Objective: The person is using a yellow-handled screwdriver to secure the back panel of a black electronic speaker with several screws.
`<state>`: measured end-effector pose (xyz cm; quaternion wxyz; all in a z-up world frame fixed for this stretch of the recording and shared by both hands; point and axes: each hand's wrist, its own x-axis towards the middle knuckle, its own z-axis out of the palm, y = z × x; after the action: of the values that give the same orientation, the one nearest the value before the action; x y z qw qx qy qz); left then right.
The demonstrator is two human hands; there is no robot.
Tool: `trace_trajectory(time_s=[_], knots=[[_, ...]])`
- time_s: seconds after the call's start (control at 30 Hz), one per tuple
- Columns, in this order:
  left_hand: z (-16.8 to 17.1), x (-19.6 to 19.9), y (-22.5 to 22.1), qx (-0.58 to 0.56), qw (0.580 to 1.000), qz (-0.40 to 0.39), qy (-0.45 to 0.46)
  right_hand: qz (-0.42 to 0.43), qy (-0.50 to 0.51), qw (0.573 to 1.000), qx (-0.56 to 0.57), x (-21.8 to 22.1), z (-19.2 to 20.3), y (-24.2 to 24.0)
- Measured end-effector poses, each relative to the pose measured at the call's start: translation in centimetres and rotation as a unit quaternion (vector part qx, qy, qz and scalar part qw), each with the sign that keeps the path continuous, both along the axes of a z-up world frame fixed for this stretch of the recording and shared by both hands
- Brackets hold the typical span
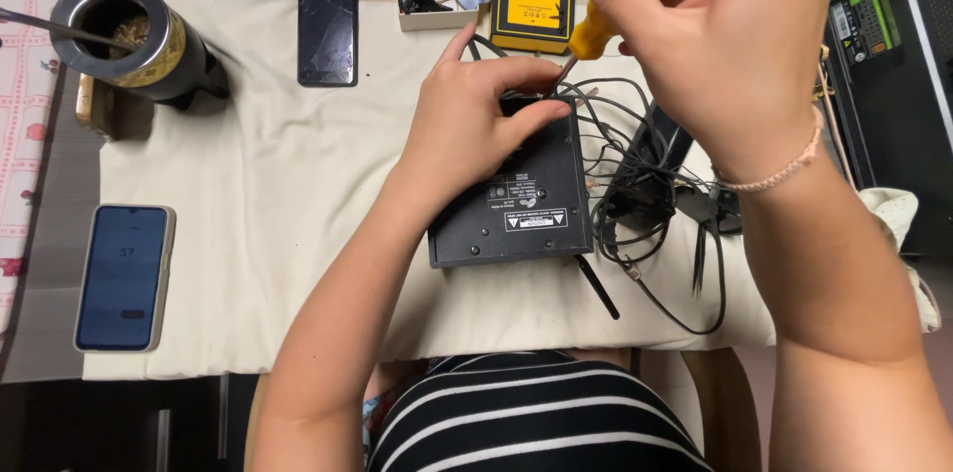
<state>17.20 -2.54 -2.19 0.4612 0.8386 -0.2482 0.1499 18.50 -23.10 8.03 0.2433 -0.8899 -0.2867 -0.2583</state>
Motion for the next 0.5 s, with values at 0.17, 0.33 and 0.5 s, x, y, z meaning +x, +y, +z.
trace_trajectory(time_s=[0.17,0.33,0.5], knots=[[-0.6,1.0,-0.1,-0.015,0.995,-0.043,-0.084,0.021,0.065,0.998,0.018,-0.5,0.9,-0.2],[-0.3,0.7,0.2,-0.012,0.994,-0.074,-0.077,0.237,0.253,0.934,0.084,-2.2,5.1,0.1],[-0.3,0.4,0.0,0.008,0.996,-0.069,-0.061,-0.025,0.073,0.989,-0.126,-0.2,1.8,-3.1]])
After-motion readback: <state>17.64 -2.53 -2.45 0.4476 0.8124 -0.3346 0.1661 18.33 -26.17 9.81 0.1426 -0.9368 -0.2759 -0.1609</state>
